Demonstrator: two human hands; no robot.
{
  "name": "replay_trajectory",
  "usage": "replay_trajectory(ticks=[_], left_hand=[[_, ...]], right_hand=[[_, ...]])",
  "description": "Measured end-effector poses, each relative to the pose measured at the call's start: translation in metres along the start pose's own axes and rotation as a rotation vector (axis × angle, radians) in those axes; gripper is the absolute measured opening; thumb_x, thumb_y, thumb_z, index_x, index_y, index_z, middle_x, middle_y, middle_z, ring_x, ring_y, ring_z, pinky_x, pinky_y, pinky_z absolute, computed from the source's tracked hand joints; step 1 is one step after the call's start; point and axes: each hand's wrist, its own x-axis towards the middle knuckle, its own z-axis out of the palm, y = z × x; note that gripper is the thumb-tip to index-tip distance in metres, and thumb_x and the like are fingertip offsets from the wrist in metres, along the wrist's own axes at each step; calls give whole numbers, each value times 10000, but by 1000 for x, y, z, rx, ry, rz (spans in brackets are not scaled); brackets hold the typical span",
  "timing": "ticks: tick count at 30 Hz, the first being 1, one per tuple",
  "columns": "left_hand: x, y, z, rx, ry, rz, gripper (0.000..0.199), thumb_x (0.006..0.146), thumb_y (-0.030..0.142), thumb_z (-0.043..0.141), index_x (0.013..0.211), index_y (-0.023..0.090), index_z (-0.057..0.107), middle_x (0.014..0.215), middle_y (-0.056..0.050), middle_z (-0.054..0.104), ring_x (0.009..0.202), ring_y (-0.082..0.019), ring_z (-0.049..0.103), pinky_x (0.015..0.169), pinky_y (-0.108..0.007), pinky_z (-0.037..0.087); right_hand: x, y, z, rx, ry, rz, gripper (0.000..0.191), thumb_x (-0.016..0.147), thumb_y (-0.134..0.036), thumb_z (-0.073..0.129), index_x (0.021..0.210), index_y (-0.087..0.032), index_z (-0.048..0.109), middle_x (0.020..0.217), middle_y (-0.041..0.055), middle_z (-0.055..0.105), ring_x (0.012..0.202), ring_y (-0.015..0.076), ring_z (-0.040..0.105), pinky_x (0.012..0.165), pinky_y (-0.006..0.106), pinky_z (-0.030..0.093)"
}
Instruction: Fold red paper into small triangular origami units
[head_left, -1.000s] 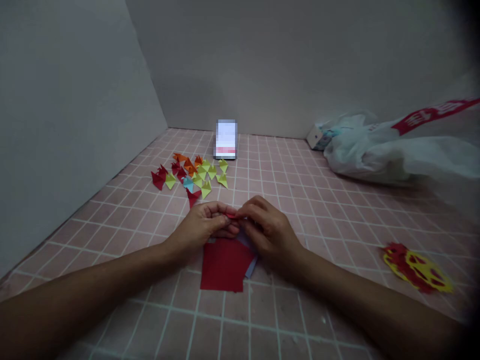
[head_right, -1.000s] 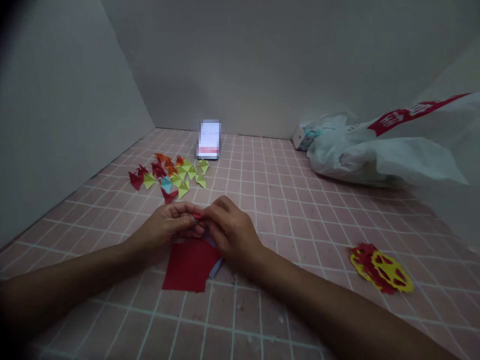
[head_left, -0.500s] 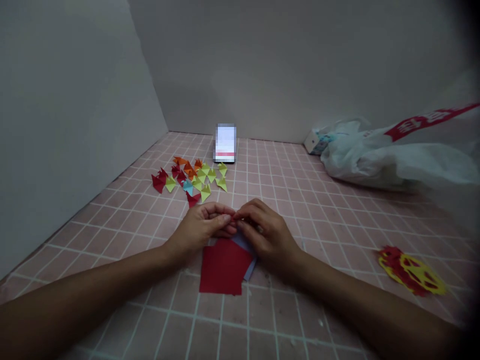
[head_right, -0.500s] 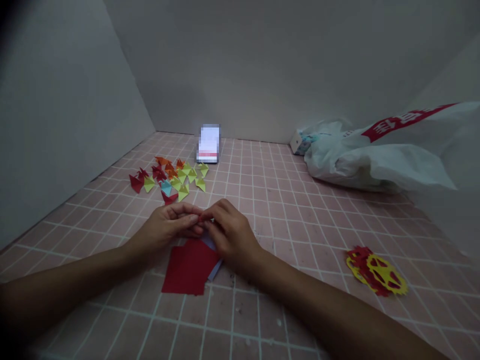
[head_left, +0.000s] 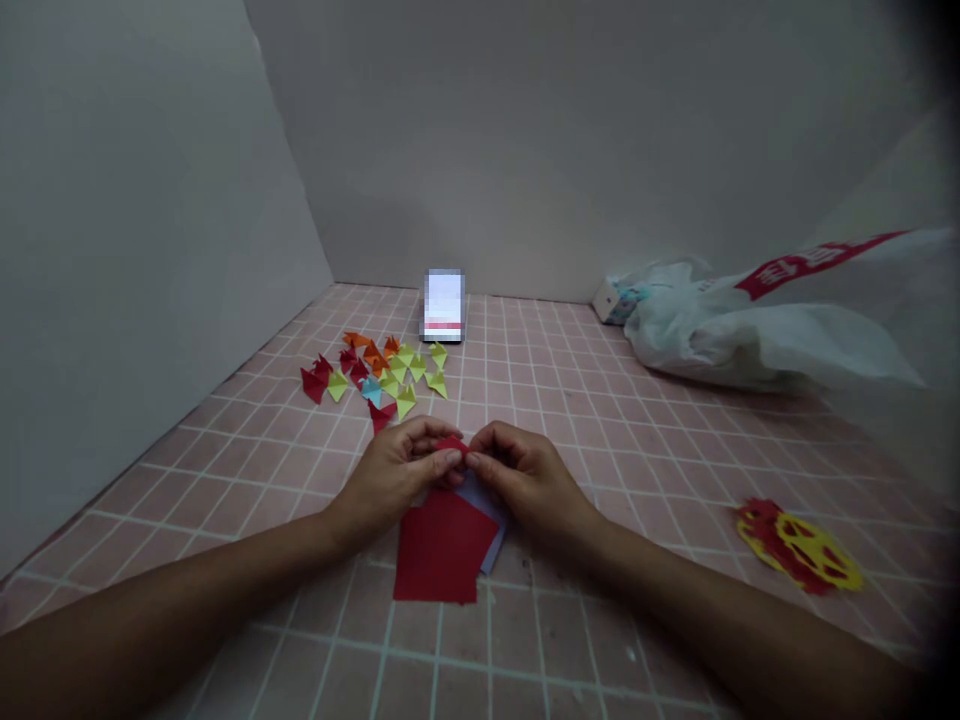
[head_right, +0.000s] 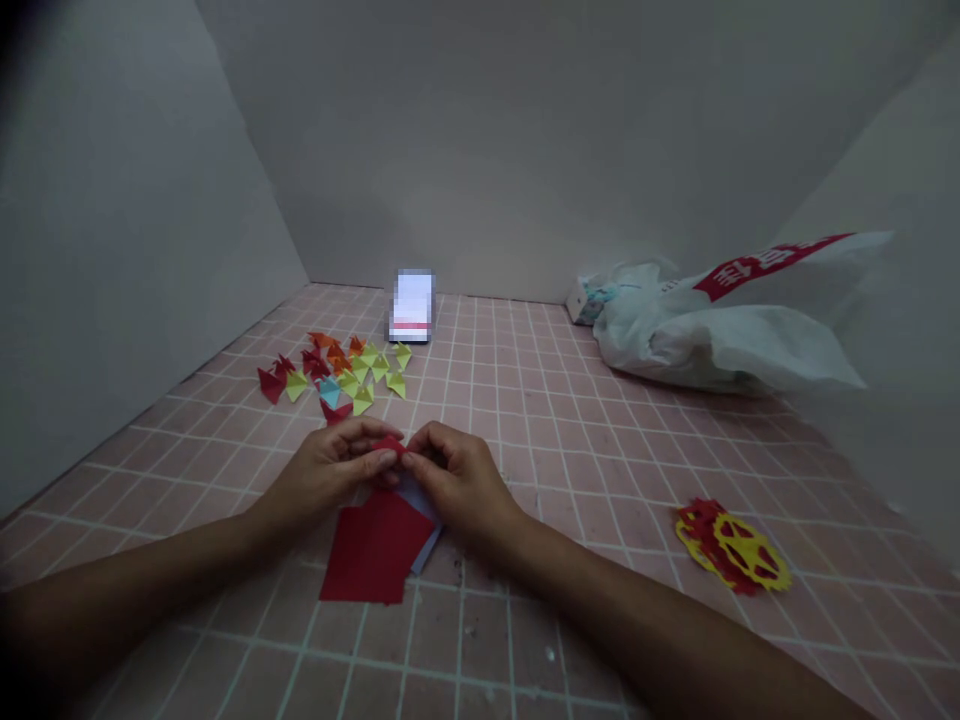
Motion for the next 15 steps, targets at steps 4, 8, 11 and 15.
replay_trajectory(ticks=[4, 8, 11, 15], left_hand=[[-1, 5, 3, 41, -1, -68, 155, 782, 252, 708, 734, 143, 608, 668, -4, 688, 580, -103, 642, 596, -216, 501], [-2, 7, 3, 91, 3, -41, 157, 790, 263, 690, 730, 147, 604, 617, 1, 665, 563, -106, 617, 581, -216, 480], [-1, 5, 0, 162, -37, 30, 190, 799, 311, 692, 732, 151, 614, 644, 0, 652, 595, -109, 596, 581, -214, 460], [-1, 4, -4, 234, -44, 107, 245, 825, 369, 666, 700, 168, 604, 602, 31, 561, 545, -100, 511, 506, -201, 389]], right_hand=[[0, -1, -2, -89, -3, -53, 150, 848, -266, 582, 731, -173, 577, 691, -9, 562, 612, 113, 447, 547, 235, 343], [0, -3, -4, -104, -24, -57, 155, 850, -271, 579, 730, -172, 577, 700, -3, 567, 630, 118, 463, 560, 237, 357], [1, -3, -5, -72, -72, -34, 160, 845, -273, 585, 719, -174, 572, 700, 2, 556, 637, 120, 457, 551, 231, 355], [1, -3, -4, -20, -97, 2, 166, 834, -271, 594, 704, -182, 543, 679, -7, 518, 613, 112, 418, 524, 221, 333]])
